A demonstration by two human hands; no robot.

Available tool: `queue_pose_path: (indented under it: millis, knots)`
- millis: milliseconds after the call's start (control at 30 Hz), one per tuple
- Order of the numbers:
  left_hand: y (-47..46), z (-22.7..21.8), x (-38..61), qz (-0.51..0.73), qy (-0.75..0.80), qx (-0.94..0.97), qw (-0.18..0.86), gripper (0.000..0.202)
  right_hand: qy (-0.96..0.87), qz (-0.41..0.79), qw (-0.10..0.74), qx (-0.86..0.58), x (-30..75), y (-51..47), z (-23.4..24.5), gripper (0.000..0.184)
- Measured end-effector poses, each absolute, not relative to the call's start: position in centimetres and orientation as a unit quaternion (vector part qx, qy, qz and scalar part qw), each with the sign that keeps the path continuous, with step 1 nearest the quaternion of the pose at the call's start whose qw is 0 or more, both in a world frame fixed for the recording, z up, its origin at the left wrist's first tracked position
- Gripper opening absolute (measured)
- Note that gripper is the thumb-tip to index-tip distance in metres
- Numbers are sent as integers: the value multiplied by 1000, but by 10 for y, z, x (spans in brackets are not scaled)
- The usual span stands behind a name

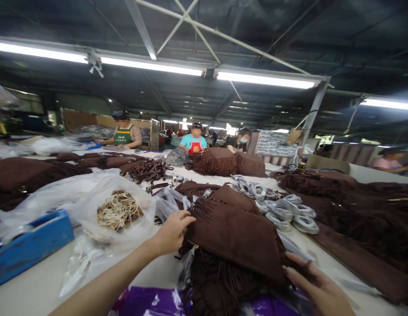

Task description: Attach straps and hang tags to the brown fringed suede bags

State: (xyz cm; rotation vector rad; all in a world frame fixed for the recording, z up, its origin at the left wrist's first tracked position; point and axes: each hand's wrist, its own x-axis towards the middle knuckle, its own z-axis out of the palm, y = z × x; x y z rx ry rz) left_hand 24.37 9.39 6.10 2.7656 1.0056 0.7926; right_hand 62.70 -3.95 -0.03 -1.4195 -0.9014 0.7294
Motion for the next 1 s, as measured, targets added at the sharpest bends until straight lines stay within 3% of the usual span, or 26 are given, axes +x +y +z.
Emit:
queue_pose_path:
  millis: [167,233,267,333,500,667,767,900,1000]
  knots:
    - [89,46,250,196,319,924,-74,61,-516,-117,546,-650,624,-12,40,48]
    - [83,43,255,196,307,926,-96,61,-589,-214,485,-611,591,-19,35,35]
    - [80,42,257,198,302,927,-101,63,-645,-202,447,-586,568,-25,29,26]
    - [75,43,258,202,306,924,-106,60,-733,-129,376,-551,516,-37,15,26]
    - [70,54,251,194,416,879,-129,23,-848,-77,123,-510,408,-46,21,33]
    - [57,58,242,205,321,922,-64,37,-803,25,-3,-595,373,-34,60,22]
    - [53,45,244,177,228,956,-53,48,-786,62,-12,-615,374,-37,65,27]
    - [62,25,251,184,214,956,-78,20,-783,39,51,-618,396,-44,56,21]
    - [67,28,253,211,221,948,-87,11,-772,12,110,-626,425,-41,56,25]
